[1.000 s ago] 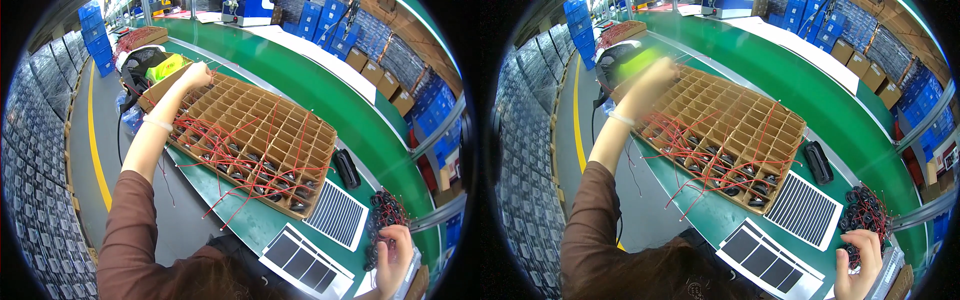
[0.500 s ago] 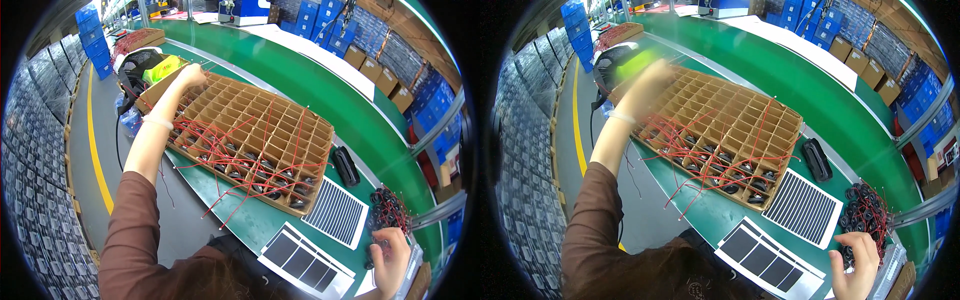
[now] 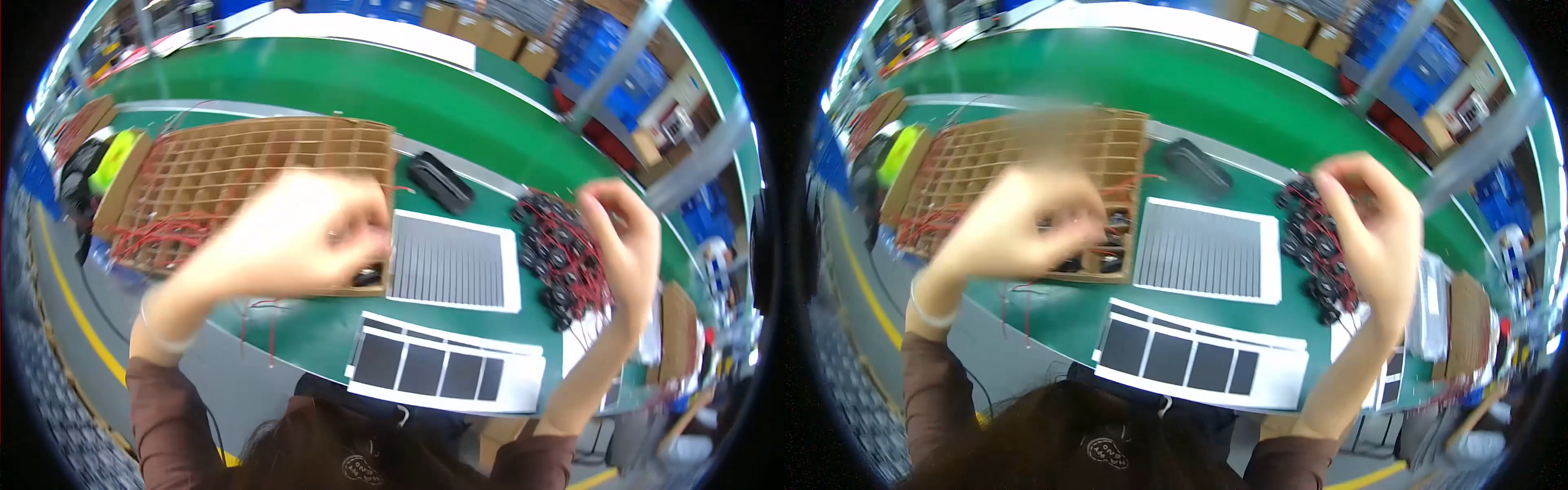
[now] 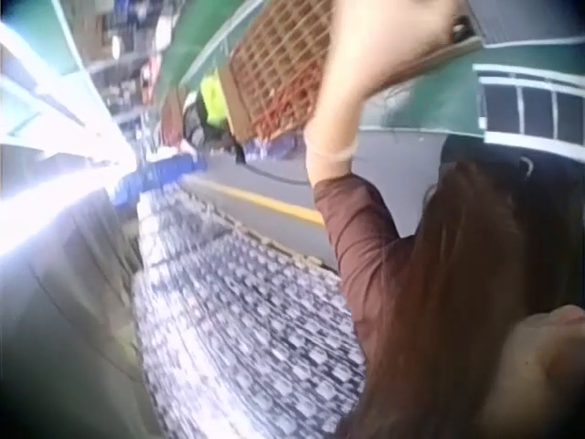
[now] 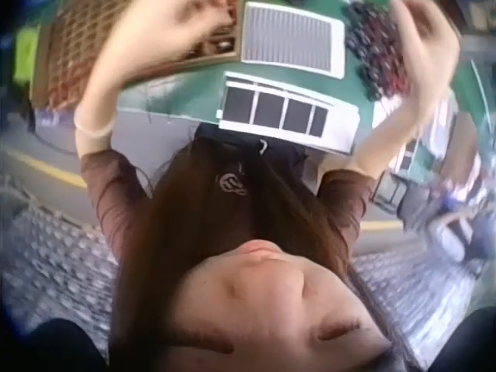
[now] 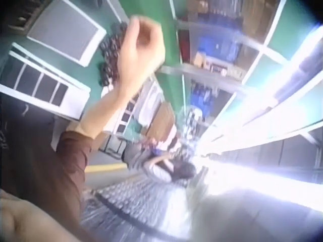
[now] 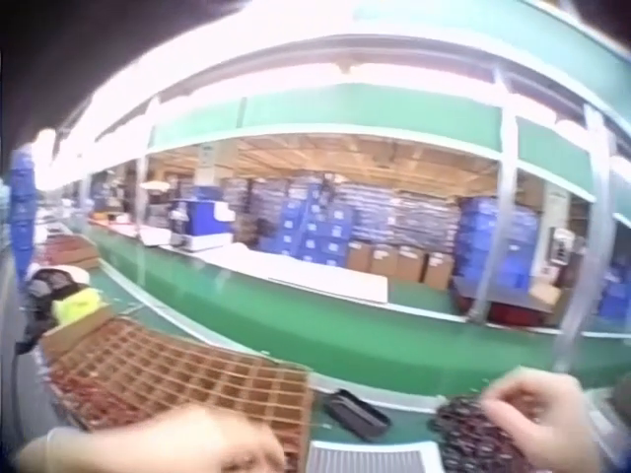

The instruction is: Inspecting small speaker drivers and applying adhesive ring components at a factory assembly line.

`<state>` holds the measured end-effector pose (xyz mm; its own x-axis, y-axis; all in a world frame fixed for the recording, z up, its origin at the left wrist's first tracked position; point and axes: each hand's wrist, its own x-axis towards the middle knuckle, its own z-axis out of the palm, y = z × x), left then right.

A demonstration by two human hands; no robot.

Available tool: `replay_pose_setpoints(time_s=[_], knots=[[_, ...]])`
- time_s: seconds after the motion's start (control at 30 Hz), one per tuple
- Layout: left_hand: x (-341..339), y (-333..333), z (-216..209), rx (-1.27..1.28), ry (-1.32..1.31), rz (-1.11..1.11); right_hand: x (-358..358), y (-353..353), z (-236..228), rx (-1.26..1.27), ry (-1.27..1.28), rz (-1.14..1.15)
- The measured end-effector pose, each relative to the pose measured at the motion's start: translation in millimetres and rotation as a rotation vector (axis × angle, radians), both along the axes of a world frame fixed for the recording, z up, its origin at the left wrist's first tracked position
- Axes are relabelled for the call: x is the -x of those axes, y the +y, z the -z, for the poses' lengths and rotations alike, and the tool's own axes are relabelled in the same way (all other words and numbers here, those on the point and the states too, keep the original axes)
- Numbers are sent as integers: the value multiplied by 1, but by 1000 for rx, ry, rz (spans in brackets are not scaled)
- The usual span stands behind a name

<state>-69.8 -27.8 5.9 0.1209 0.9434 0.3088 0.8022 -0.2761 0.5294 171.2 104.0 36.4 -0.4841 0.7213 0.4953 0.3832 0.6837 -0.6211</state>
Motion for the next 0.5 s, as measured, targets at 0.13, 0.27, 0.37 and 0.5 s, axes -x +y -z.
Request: replay_pose_setpoints(time_s=[0.13, 0.27, 0.37, 0.5], knots=[[-77, -10, 49, 47, 317, 322, -5, 23, 9, -135, -181, 41], [-119, -6, 104, -123, 389, 366, -37, 32, 41, -100, -282, 185], [-128, 0, 108, -143, 432, 408, -66, 33, 58, -123, -388, 324], [-123, 6, 120, -201, 376, 422, -100, 16, 73, -108, -478, 380]])
